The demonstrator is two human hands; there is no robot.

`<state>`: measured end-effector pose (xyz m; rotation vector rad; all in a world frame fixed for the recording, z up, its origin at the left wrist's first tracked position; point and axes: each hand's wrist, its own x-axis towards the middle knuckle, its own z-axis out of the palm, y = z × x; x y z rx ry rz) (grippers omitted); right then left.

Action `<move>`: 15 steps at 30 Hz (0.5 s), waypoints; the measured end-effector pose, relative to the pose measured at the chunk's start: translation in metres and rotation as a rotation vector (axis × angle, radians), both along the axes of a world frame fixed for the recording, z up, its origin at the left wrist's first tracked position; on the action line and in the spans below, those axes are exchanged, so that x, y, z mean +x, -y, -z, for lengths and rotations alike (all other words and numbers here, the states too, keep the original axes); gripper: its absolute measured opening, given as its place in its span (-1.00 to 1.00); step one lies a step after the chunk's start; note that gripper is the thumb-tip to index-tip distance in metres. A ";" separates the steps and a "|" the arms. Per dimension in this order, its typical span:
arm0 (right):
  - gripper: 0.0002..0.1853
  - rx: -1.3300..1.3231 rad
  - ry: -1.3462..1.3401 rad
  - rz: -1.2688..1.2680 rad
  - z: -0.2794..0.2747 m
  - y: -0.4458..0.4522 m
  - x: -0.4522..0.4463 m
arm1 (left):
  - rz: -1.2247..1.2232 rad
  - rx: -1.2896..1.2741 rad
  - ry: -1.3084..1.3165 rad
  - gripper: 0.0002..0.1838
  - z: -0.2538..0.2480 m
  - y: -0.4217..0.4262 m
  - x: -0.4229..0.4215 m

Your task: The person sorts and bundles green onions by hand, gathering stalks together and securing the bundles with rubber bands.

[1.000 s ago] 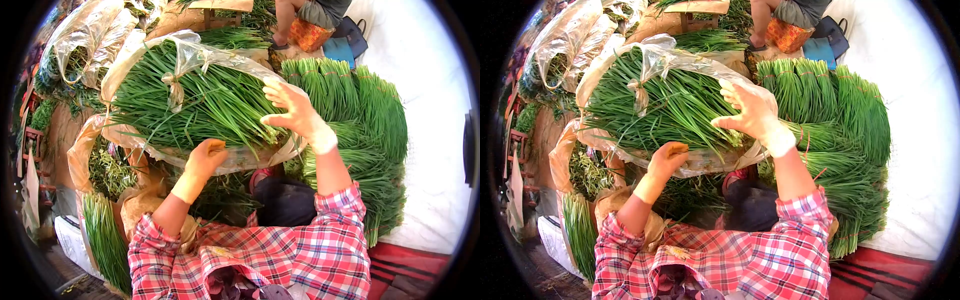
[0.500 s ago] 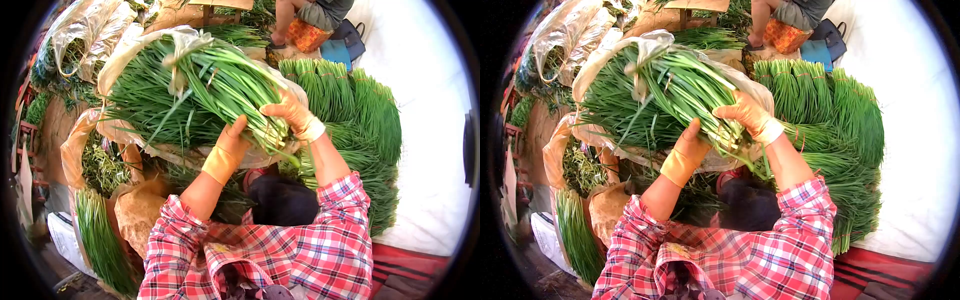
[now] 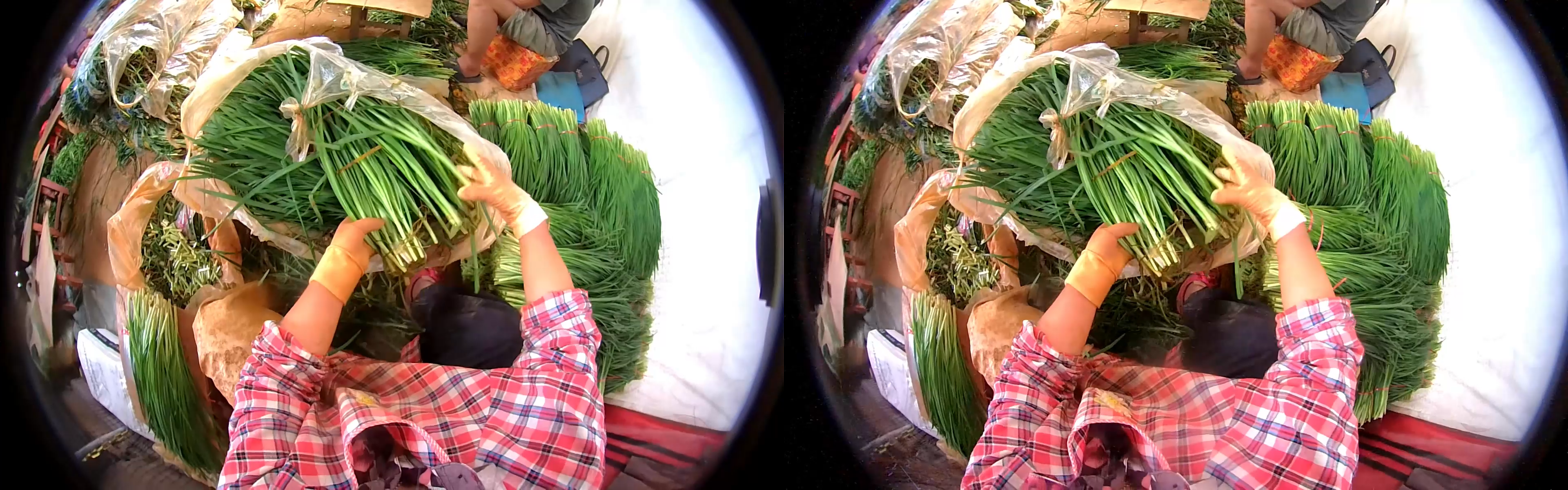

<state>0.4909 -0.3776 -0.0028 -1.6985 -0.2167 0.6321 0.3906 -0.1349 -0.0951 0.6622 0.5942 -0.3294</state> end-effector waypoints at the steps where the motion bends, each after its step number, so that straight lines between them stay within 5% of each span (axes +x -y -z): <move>1: 0.02 0.113 -0.041 -0.013 -0.005 0.002 -0.001 | 0.010 0.106 0.068 -0.65 0.003 0.002 -0.004; 2: 0.11 0.100 -0.156 -0.029 -0.012 0.003 -0.001 | -0.010 -0.029 0.063 -0.62 0.007 0.001 -0.003; 4: 0.25 -0.070 0.035 -0.087 0.016 -0.014 0.002 | -0.047 -0.296 0.028 -0.56 0.014 0.000 -0.002; 7: 0.34 -0.046 0.032 -0.063 0.023 -0.026 0.007 | -0.025 -0.058 0.150 -0.61 -0.006 0.006 -0.012; 8: 0.39 -0.033 0.026 -0.052 0.025 -0.032 0.009 | -0.050 -0.179 0.123 -0.62 -0.001 0.005 -0.009; 12: 0.56 -0.431 0.246 -0.251 0.031 -0.062 -0.006 | 0.050 0.161 0.270 -0.59 -0.008 0.026 -0.003; 15: 0.57 -0.333 0.253 -0.259 0.043 -0.062 -0.003 | 0.005 0.047 0.162 -0.47 -0.016 0.030 0.002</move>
